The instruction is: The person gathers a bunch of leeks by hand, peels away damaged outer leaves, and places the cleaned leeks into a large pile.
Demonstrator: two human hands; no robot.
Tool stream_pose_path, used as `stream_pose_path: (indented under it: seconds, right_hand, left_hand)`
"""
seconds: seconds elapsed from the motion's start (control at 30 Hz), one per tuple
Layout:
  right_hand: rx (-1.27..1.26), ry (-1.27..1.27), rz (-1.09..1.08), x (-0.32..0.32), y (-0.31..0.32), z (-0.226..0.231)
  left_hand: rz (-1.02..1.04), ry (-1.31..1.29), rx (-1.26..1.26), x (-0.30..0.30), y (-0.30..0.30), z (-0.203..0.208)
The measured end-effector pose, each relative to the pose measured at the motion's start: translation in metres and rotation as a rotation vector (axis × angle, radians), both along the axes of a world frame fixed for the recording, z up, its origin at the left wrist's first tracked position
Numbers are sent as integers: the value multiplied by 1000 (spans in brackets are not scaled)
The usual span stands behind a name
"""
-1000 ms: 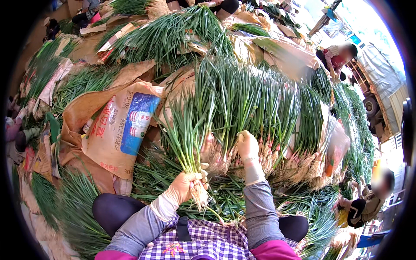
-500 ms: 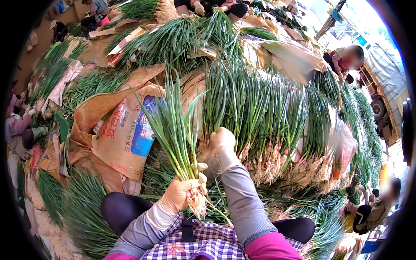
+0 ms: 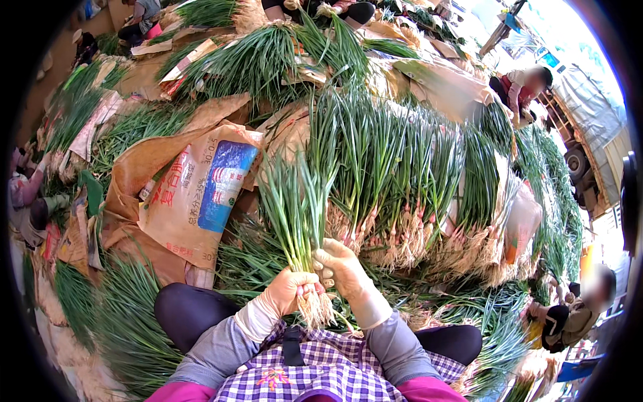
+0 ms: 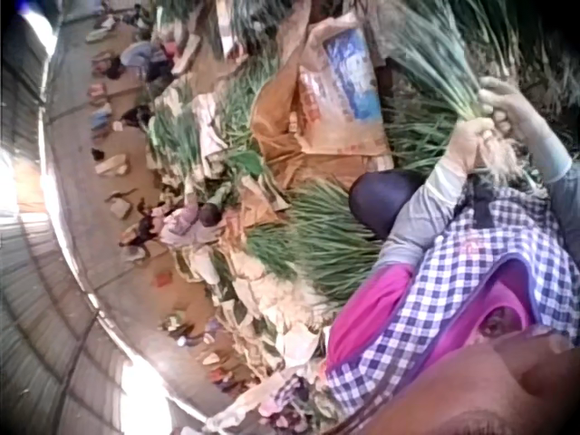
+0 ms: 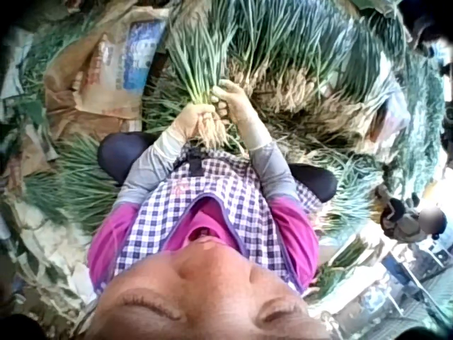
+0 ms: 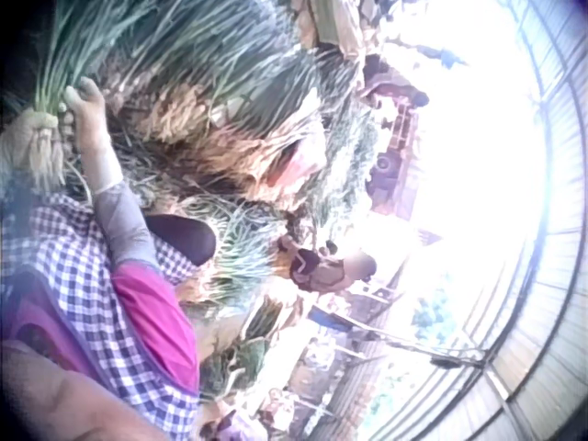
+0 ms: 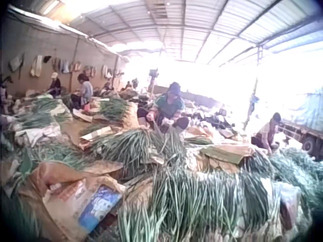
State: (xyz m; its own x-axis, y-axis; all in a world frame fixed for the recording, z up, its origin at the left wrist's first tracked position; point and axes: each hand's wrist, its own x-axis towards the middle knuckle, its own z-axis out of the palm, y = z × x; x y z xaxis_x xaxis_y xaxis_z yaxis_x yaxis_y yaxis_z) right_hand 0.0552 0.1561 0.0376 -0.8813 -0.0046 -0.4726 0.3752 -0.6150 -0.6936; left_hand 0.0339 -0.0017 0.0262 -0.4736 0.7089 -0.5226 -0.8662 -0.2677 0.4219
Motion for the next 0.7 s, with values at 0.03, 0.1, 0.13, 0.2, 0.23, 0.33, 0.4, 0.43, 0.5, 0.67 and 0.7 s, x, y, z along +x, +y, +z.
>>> stream_pose_path:
  seconds: [0.03,0.1,0.13,0.2,0.23,0.33,0.4,0.43,0.5,0.67,0.7]
  right_hand:
    - [-80,-10,-1,-5,-4,6]
    - [-60,-26,-57,-9,-13,12]
    - [39,-31,-112,-11,-21,13]
    - [343,47,-166,-15,-30,9]
    - [540,97,-224,-20,-24,-2]
    - [739,85,-395,-39,8,-13]
    - [983,119,-20,-30,45,-32]
    - [1290,139,351,-22,50,-20]
    - [1434,117,1128,-22,62,-8]
    - [1689,-139,384,-118,47,-30]
    - [1655,-221,421,-143,38,-19]
  left_hand:
    - [21,-35,44,0,-3,0]
    - [57,-85,136,2,-9,-1]
    - [69,-89,176,1,-10,-7]
    - [89,-79,185,1,-12,-8]
    - [127,-116,286,0,-11,-1]
    - [131,-132,571,2,-17,23]
    - [154,-23,549,-3,-20,41]
    - [194,-20,567,-6,-21,43]
    - [300,-68,375,-23,-20,54]
    - [370,61,256,-43,-18,25]
    - [380,54,247,-44,-21,24]
